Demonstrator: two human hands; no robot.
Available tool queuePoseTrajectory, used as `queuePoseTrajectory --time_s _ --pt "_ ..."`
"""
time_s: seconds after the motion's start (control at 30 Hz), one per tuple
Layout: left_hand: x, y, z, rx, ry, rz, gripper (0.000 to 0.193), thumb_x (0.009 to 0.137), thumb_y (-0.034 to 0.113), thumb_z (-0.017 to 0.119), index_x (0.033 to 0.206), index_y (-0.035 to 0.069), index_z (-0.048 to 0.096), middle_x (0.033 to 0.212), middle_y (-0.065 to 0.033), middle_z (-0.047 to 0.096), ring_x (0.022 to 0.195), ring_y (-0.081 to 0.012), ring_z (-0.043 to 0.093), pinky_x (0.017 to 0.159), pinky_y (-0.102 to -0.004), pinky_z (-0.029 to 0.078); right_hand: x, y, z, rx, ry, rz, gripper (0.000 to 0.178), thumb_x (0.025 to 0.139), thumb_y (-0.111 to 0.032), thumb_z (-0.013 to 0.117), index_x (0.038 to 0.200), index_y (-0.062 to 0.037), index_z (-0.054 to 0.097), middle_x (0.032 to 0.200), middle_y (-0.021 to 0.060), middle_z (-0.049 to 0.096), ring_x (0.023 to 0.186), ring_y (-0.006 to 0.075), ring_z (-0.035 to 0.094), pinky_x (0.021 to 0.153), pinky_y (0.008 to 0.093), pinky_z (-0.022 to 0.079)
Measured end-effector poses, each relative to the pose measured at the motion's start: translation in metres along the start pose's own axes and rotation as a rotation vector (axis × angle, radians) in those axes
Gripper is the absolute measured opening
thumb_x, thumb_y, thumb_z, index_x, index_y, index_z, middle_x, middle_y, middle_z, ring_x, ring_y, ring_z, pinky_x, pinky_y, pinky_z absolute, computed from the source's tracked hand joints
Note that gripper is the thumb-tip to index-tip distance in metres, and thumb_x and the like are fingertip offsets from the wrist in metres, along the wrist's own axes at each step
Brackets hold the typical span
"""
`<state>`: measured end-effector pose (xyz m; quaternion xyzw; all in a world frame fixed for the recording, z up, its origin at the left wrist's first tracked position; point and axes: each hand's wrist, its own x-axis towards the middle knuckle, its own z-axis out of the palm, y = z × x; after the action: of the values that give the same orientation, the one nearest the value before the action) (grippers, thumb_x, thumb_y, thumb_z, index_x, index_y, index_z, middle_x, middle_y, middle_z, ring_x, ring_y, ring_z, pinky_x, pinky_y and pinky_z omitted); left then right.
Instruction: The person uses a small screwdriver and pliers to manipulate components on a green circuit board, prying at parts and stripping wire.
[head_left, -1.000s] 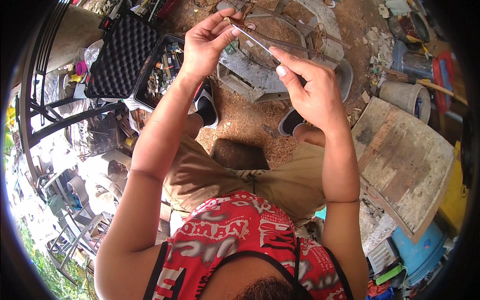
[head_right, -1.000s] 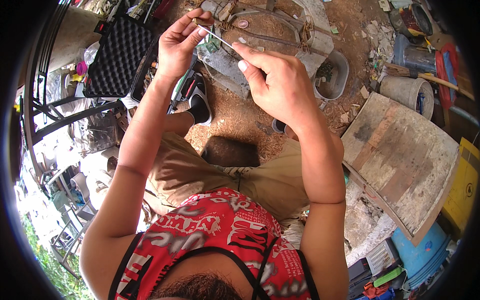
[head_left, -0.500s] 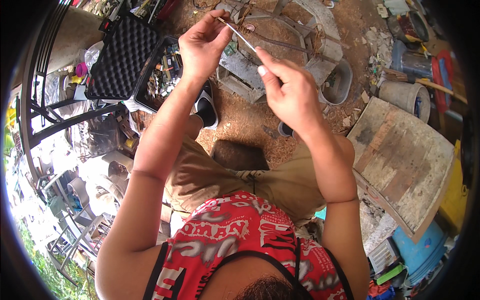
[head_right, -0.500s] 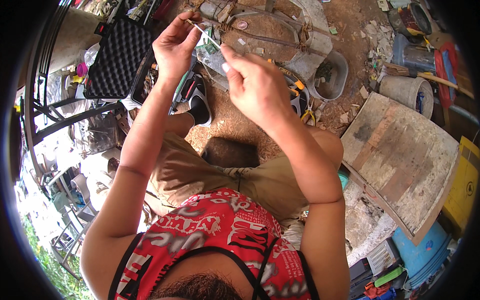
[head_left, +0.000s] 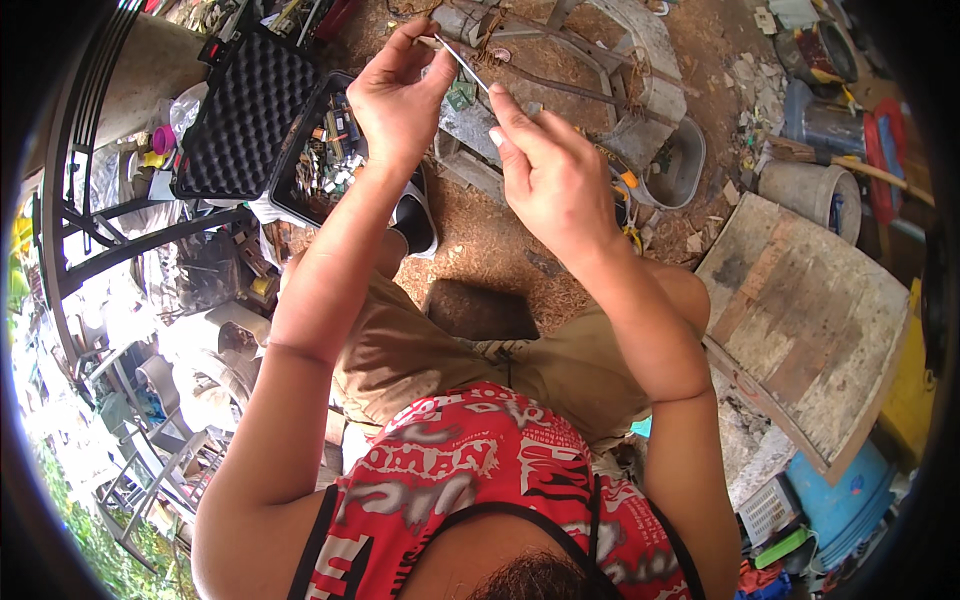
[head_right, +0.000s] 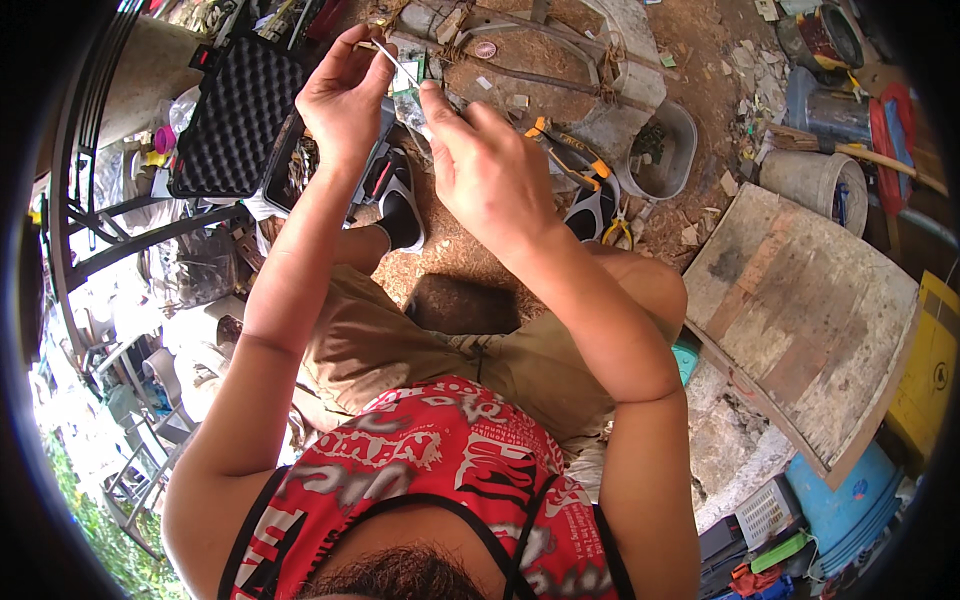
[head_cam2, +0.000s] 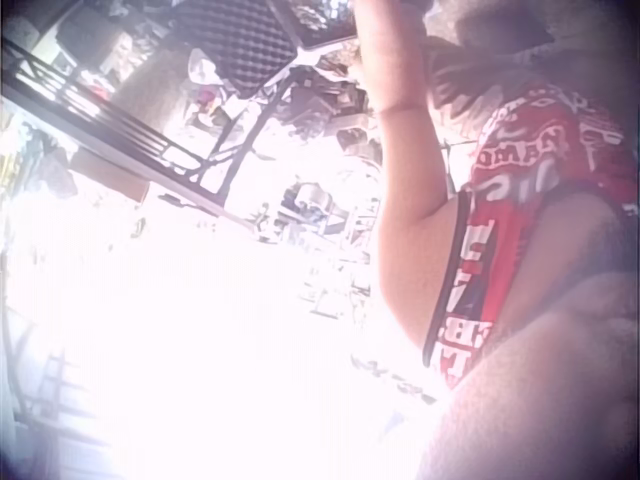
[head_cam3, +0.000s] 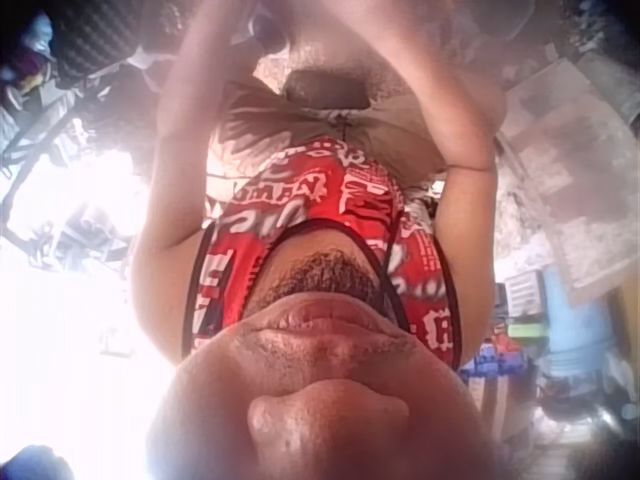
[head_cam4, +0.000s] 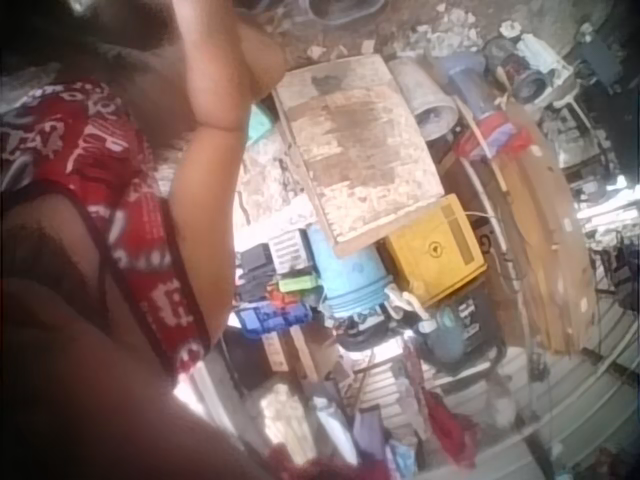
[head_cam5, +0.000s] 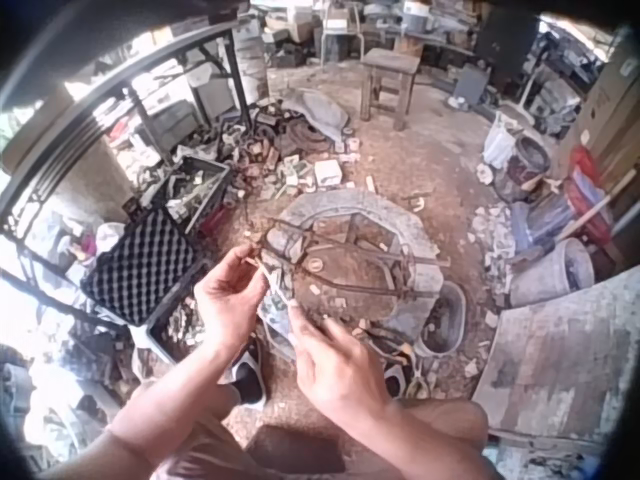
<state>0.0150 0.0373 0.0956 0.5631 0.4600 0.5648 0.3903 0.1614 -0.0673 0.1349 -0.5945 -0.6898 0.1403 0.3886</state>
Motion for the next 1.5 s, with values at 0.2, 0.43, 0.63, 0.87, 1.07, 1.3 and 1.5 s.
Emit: queuePoseTrajectory --time_s 0.2,0.43,0.63,0.87,1.07,1.3,1.5 --pt "0.007 -0.004 0.001 -0.541 -0.153 -0.178 0.04 0.089 -0.002 0.066 0.128 0.0 0.057 0.114 -0.0079 0.067 0.103 -0.0155 0.063 0.091 -0.0287 0.05 0.013 0.009 -0.04 0.287 -0.235 0.328 0.033 0.098 -0.019 0.06 0.13 -0.0117 0.062 0.085 0.005 0.072 0.063 0.0098 0.061 0.06 0.0267 0.051" --pt "0.009 -0.006 -0.006 -0.489 -0.24 -0.202 0.047 0.088 -0.005 0.066 0.133 0.0 0.053 0.12 -0.009 0.065 0.109 -0.0177 0.063 0.095 -0.0304 0.05 0.009 0.014 -0.04 0.354 -0.143 0.173 0.027 0.093 -0.019 0.064 0.119 -0.0102 0.068 0.075 0.02 0.066 0.053 0.0224 0.061 0.055 0.0333 0.049" --pt "0.011 -0.009 -0.008 -0.366 -0.296 -0.103 0.048 0.087 -0.005 0.067 0.133 0.0 0.053 0.12 -0.0097 0.066 0.111 -0.0185 0.063 0.096 -0.0306 0.05 0.01 0.015 -0.043 0.327 -0.185 0.192 0.027 0.092 -0.016 0.064 0.117 -0.0083 0.069 0.081 0.021 0.067 0.061 0.0278 0.066 0.059 0.0346 0.051" --pt "0.008 -0.006 -0.005 -0.238 -0.195 0.039 0.037 0.088 -0.004 0.068 0.124 -0.003 0.06 0.109 -0.0072 0.069 0.094 -0.0098 0.065 0.081 -0.0224 0.052 0.009 0.011 -0.038 0.289 -0.206 0.229 0.033 0.093 -0.013 0.064 0.126 -0.0101 0.065 0.078 0.009 0.07 0.066 0.0093 0.061 0.063 0.0252 0.049" --pt "0.007 -0.007 -0.005 -0.11 -0.106 0.063 0.038 0.088 -0.003 0.069 0.125 -0.004 0.059 0.112 -0.006 0.068 0.095 -0.0099 0.065 0.082 -0.0238 0.053 -0.003 0.001 -0.011 -0.019 0.006 0.018 0.034 0.089 -0.014 0.068 0.123 -0.0121 0.067 0.066 0.007 0.055 0.052 0.0175 0.052 0.052 0.0341 0.046" --pt "0.007 -0.001 -0.008 -0.149 -0.157 0.033 0.038 0.089 -0.004 0.067 0.126 -0.004 0.059 0.112 -0.0063 0.068 0.097 -0.0103 0.064 0.085 -0.0244 0.053 0.005 0.008 -0.016 0.235 -0.169 0.128 0.033 0.094 -0.014 0.063 0.127 -0.0088 0.064 0.069 0.0028 0.057 0.061 0.0079 0.051 0.055 0.0279 0.045" --pt "0.004 -0.001 -0.006 -0.206 -0.257 -0.026 0.039 0.09 -0.005 0.065 0.128 -0.004 0.057 0.115 -0.0077 0.067 0.101 -0.0123 0.064 0.089 -0.026 0.052 0.011 0.008 -0.022 0.131 -0.113 0.065 0.032 0.094 -0.013 0.063 0.125 -0.008 0.065 0.074 0.0125 0.065 0.061 0.0165 0.06 0.062 0.0273 0.049"
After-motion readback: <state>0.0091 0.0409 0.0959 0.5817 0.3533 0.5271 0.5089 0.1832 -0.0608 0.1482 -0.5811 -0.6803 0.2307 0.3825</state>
